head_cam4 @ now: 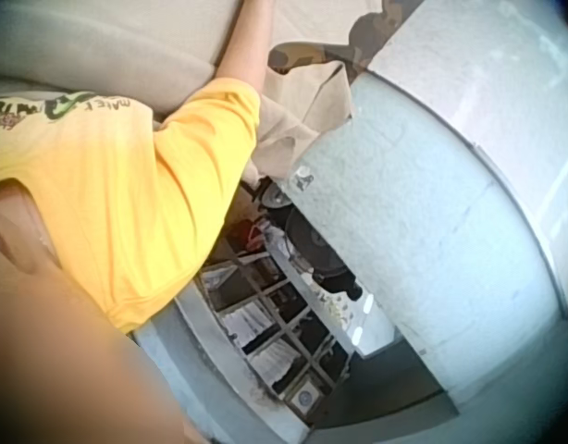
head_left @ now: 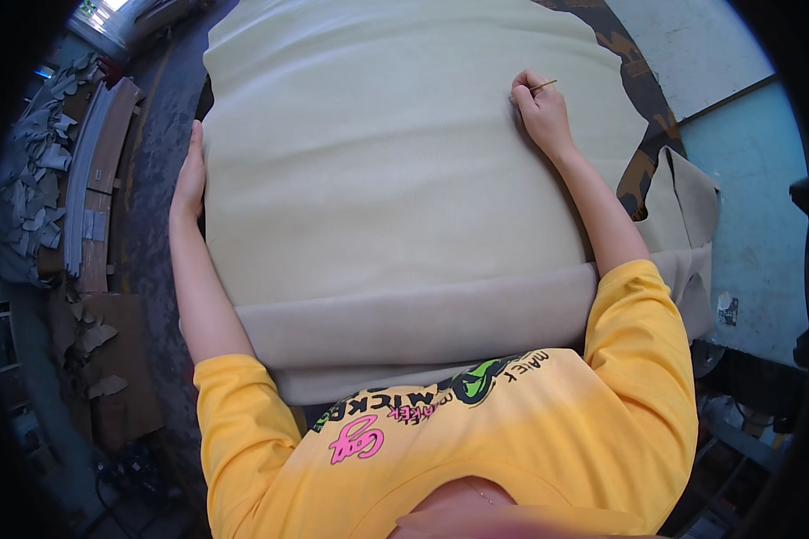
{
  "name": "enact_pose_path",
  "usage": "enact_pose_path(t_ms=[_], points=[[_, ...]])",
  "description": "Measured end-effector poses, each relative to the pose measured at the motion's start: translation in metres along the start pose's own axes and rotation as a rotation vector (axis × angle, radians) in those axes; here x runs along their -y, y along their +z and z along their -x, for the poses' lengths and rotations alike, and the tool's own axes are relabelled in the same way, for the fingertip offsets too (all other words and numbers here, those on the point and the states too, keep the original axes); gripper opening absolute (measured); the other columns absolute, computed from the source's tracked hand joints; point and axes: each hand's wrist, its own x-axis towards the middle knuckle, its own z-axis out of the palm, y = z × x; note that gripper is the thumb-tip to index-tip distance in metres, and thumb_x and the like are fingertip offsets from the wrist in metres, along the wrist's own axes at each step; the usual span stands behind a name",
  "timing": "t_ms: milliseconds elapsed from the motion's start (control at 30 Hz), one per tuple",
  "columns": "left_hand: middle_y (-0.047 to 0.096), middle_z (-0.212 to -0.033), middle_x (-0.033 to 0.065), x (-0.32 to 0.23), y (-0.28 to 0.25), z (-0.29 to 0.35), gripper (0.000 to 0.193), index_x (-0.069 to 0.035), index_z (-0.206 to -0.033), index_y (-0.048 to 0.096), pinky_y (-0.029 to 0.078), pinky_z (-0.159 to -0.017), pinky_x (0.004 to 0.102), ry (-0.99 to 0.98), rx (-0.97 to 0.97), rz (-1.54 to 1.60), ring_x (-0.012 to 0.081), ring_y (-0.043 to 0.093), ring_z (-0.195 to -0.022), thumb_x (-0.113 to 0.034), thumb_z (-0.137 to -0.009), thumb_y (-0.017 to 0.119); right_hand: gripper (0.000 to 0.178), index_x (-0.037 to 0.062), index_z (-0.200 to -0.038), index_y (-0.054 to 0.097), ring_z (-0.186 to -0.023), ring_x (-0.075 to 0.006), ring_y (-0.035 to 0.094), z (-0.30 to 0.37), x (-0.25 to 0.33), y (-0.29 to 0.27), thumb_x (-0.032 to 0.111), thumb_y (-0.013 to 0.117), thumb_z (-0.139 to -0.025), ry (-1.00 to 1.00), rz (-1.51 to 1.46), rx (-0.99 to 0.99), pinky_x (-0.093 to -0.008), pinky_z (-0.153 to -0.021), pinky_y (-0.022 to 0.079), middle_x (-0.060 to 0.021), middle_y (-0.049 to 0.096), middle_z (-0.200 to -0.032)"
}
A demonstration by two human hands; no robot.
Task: The person marks a large piece of beige fabric with a pencil while smoothing it on a table. They fold the fabric, walk to a cardboard box, retrieve another piece of fabric, and continue marking it on the table.
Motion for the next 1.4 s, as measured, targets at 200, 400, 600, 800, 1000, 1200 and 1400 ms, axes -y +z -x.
enact_pose_path(t_ms=[200, 400, 600, 800, 1000, 1200, 1400], points=[[0.048, -0.149, 0.0144, 0.000, 0.003, -0.002, 0.095, 0.000, -0.149, 0.041, 0.035, -0.112, 0.0344, -0.004, -0.011, 0.008, 0.0244, 0.045, -0.136, -0.076, -0.092, 0.042, 0.015, 0.0018, -0.100, 0.062, -0.091, -0.0152, 0.067, 0.005, -0.005, -0.044, 0.010, 0.050, -0.099, 0.251, -0.637, -0.363, -0.0302, -0.080, 0.055, -0.0072, 0.067, -0.099], [0.046, -0.150, 0.0153, 0.007, -0.006, -0.016, 0.096, 0.000, -0.150, 0.039, 0.034, -0.112, 0.0348, -0.031, 0.057, 0.017, 0.0249, 0.044, -0.137, -0.077, -0.093, 0.041, 0.025, 0.0043, -0.115, 0.065, -0.104, -0.0141, 0.066, 0.085, -0.005, -0.153, 0.018, 0.047, -0.107, -0.011, -0.057, -0.466, -0.0278, -0.087, 0.051, -0.0063, 0.069, -0.112], [0.047, -0.149, 0.0164, 0.015, -0.012, -0.027, 0.094, 0.000, -0.150, 0.041, 0.034, -0.113, 0.0353, 0.025, 0.031, -0.024, 0.0264, 0.045, -0.137, -0.076, -0.094, 0.038, 0.034, 0.0037, -0.129, 0.062, -0.112, -0.0192, 0.065, 0.193, -0.005, -0.253, 0.021, 0.041, -0.109, 0.021, 0.384, -0.624, -0.0330, -0.095, 0.049, -0.0102, 0.070, -0.120], [0.052, -0.142, 0.0190, 0.008, 0.003, -0.019, 0.076, 0.001, -0.143, 0.048, 0.037, -0.110, 0.0376, 0.372, -0.336, -0.443, 0.0277, 0.049, -0.132, -0.060, -0.098, 0.050, 0.037, -0.0007, -0.125, 0.056, -0.111, -0.0238, 0.065, 0.351, -0.050, -0.262, 0.023, 0.033, -0.109, 0.469, 0.279, -1.287, -0.0349, -0.093, 0.049, -0.0131, 0.069, -0.122], [0.067, -0.103, 0.0085, -0.026, 0.053, 0.096, 0.036, 0.001, -0.123, 0.062, 0.050, -0.084, 0.0266, 0.519, 0.273, -0.080, 0.0131, 0.062, -0.093, -0.025, -0.098, 0.064, 0.040, -0.0012, -0.134, 0.051, -0.120, -0.0299, 0.060, 0.433, -0.102, -0.170, 0.024, 0.040, -0.104, 0.801, -0.388, -1.600, -0.0413, -0.099, 0.048, -0.0177, 0.060, -0.133], [0.066, -0.115, 0.0093, -0.020, 0.047, 0.233, 0.039, 0.000, -0.124, 0.062, 0.050, -0.088, 0.0310, -0.012, 1.286, -0.562, 0.0168, 0.063, -0.099, -0.014, -0.089, 0.071, 0.040, -0.0008, -0.136, 0.049, -0.124, -0.0294, 0.056, 0.422, -0.121, -0.117, 0.022, 0.042, -0.104, 0.917, -0.726, -1.556, -0.0419, -0.102, 0.045, -0.0183, 0.057, -0.136], [0.064, -0.110, 0.0103, 0.015, 0.051, 0.291, 0.036, -0.009, -0.112, 0.065, 0.051, -0.082, 0.0377, 0.423, 0.780, -0.917, 0.0313, 0.062, -0.098, -0.011, -0.077, 0.075, 0.040, -0.0005, -0.138, 0.047, -0.128, -0.0289, 0.052, 0.389, -0.089, -0.110, 0.021, 0.044, -0.104, 0.887, -0.917, -1.403, -0.0425, -0.105, 0.043, -0.0188, 0.054, -0.139]])
